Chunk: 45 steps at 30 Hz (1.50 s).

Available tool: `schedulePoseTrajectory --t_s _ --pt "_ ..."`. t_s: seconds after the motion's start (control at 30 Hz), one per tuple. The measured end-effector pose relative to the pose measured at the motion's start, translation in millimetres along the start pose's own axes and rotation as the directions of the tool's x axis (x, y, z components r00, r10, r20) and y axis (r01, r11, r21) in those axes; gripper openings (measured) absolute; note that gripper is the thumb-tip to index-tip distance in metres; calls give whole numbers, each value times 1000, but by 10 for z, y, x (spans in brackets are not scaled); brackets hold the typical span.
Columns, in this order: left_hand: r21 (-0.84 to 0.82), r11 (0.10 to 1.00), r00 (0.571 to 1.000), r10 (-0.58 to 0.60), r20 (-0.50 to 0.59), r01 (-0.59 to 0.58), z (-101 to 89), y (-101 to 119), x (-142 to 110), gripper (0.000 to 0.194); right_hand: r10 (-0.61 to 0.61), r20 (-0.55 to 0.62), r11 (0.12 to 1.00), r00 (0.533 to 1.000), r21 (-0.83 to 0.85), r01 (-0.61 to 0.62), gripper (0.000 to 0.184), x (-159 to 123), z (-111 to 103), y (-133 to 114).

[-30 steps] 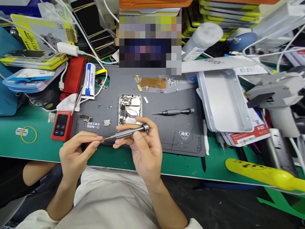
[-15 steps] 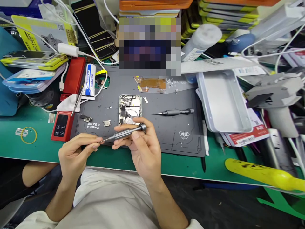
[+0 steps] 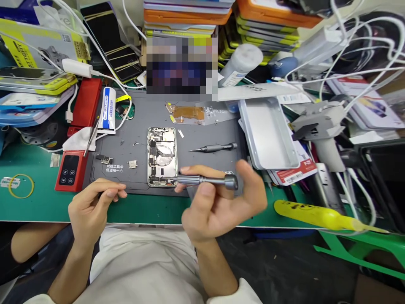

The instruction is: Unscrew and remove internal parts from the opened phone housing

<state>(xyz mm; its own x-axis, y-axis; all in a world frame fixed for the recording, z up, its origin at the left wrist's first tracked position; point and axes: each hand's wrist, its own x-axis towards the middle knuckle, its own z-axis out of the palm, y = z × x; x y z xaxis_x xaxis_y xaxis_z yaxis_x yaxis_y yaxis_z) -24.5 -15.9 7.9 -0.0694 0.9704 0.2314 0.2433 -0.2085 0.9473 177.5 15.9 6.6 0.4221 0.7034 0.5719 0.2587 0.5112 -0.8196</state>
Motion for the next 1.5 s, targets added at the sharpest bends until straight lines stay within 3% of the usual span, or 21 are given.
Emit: schedulePoseTrajectory --t_s 0.1,0.2,0.43,0.77,0.9,1.03,1.17,1.3,1.4,1.5 --pt "-10 1000 1000 -5 -4 5 8 -26 -2 18 -294 168 927 941 -189 324 50 15 -54 162" --pt "-22 1000 1000 -4 7 4 9 -34 4 20 -385 262 875 885 -200 440 45 30 -69 262" --pt "27 1000 997 -3 77 1 0 -14 12 22 -368 307 888 878 -164 429 46 14 -32 257" --pt "48 999 997 -8 80 4 3 7 14 23 -350 345 896 871 -149 419 57 -19 -74 317" --pt "71 997 997 4 83 -10 4 9 22 21 -347 326 896 879 -160 414 55 -16 -72 306" --pt "113 988 990 97 105 -108 11 5 53 14 -401 227 867 887 -219 448 53 6 -76 299" --pt "135 978 987 149 67 -157 41 33 61 18 -360 114 908 926 -183 376 49 18 -51 220" --pt "173 974 989 137 52 -144 124 95 36 24 -140 105 990 984 -10 142 46 -41 27 68" --pt "159 982 993 96 66 -106 183 127 23 24 24 169 987 985 153 -50 49 -117 84 16" --pt "118 993 997 16 69 -24 209 138 20 23 10 162 981 987 191 -41 52 -169 105 39"
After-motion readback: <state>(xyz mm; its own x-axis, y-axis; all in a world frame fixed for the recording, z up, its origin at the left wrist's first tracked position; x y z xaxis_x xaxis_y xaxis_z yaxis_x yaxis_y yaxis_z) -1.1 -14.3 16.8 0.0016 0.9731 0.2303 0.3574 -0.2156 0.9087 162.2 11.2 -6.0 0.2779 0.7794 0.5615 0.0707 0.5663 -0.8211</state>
